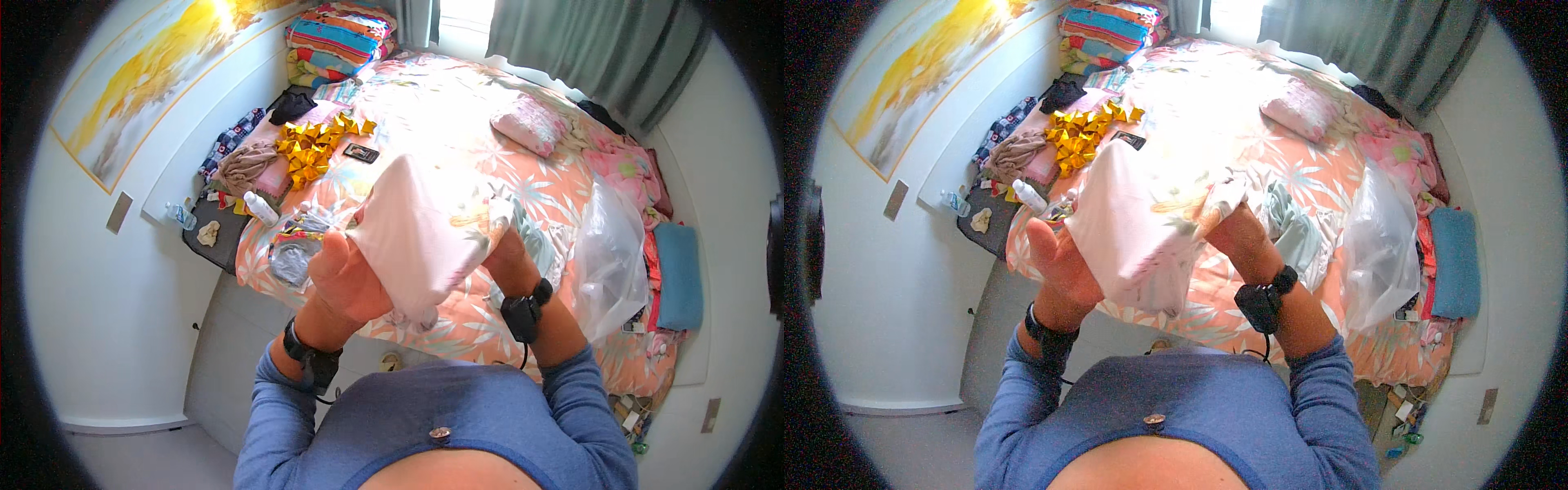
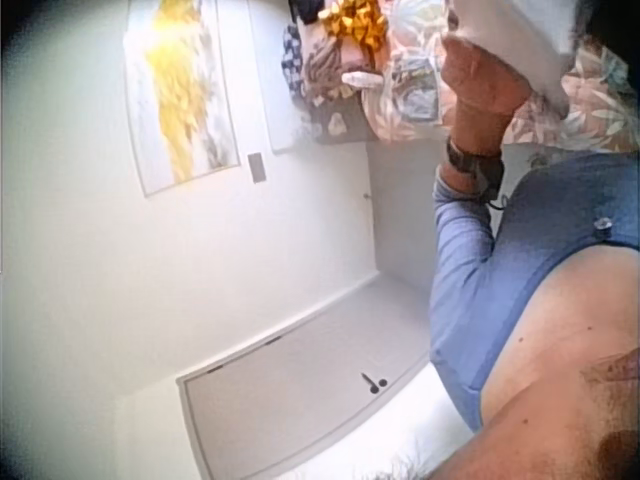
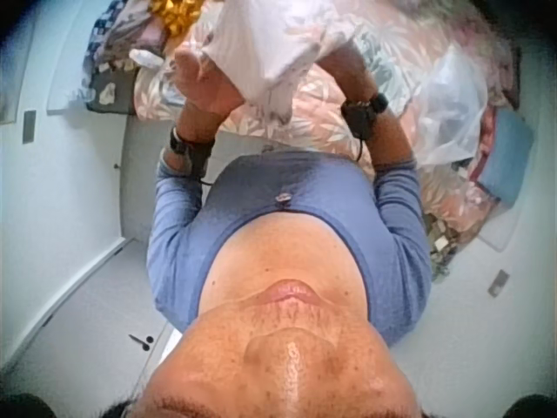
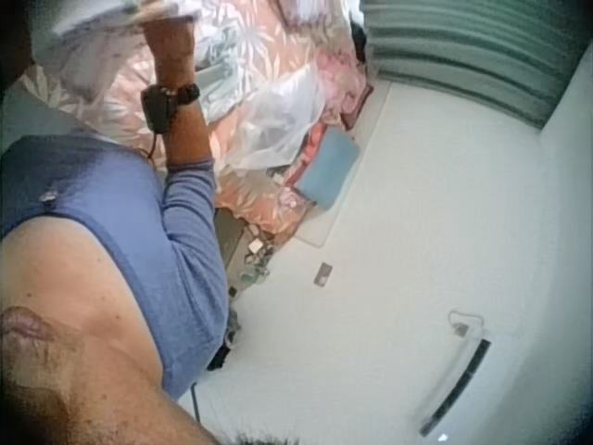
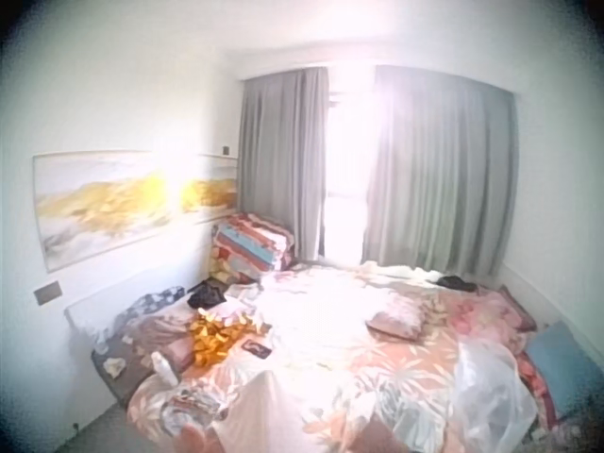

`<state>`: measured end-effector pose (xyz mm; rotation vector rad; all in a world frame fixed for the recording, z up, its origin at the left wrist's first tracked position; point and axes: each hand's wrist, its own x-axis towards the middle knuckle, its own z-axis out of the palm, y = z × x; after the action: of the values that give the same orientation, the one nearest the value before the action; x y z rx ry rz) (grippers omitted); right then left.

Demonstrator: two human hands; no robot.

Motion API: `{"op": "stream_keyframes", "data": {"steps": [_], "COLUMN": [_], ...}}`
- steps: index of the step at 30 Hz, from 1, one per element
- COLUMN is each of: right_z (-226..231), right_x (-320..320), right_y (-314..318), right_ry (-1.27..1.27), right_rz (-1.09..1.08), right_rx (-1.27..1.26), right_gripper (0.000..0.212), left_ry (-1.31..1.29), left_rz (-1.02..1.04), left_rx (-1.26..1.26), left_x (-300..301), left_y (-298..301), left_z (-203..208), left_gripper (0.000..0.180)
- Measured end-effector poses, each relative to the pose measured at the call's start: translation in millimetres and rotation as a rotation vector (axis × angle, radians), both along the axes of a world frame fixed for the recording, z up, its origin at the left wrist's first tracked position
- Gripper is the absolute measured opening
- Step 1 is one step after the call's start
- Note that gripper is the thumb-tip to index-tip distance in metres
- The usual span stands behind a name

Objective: Folding various items of clothing on a bed.

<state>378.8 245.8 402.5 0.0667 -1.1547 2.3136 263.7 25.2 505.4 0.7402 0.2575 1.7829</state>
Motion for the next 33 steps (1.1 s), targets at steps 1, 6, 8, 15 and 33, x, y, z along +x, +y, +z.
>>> {"op": "stream_keyframes", "data": {"steps": [1, 6, 8, 15, 33], "right_z": [6.0, 37.4, 49.2, 69.3, 126.0], "right_x": [4.1, 18.2, 21.9, 25.9, 63.2], "right_y": [-2.6, -24.0, -30.5, -43.2, -20.0], "right_ry": [0.043, 0.062, 0.061, 0.047, -0.441], "right_rz": [0.137, 0.135, 0.118, 0.267, -1.043], "right_rx": [-0.124, -0.137, -0.151, 0.143, 1.165], "right_gripper": [0.039, 0.057, 0.058, 0.061, 0.024], "left_ry": [-0.207, -0.099, -0.154, -0.117, -0.147], "left_rz": [-0.109, 0.049, 0.047, -0.076, -0.203], "left_rx": [0.149, 0.049, 0.009, 0.04, -0.031], "left_x": [0.0, -20.4, -19.1, -2.6, -13.9], "left_y": [3.0, -3.2, -4.5, 0.5, 26.9], "left_z": [1.1, 14.9, 14.2, -12.7, -7.5], "left_gripper": [0.111, 0.103, 0.101, 0.089, 0.082]}}
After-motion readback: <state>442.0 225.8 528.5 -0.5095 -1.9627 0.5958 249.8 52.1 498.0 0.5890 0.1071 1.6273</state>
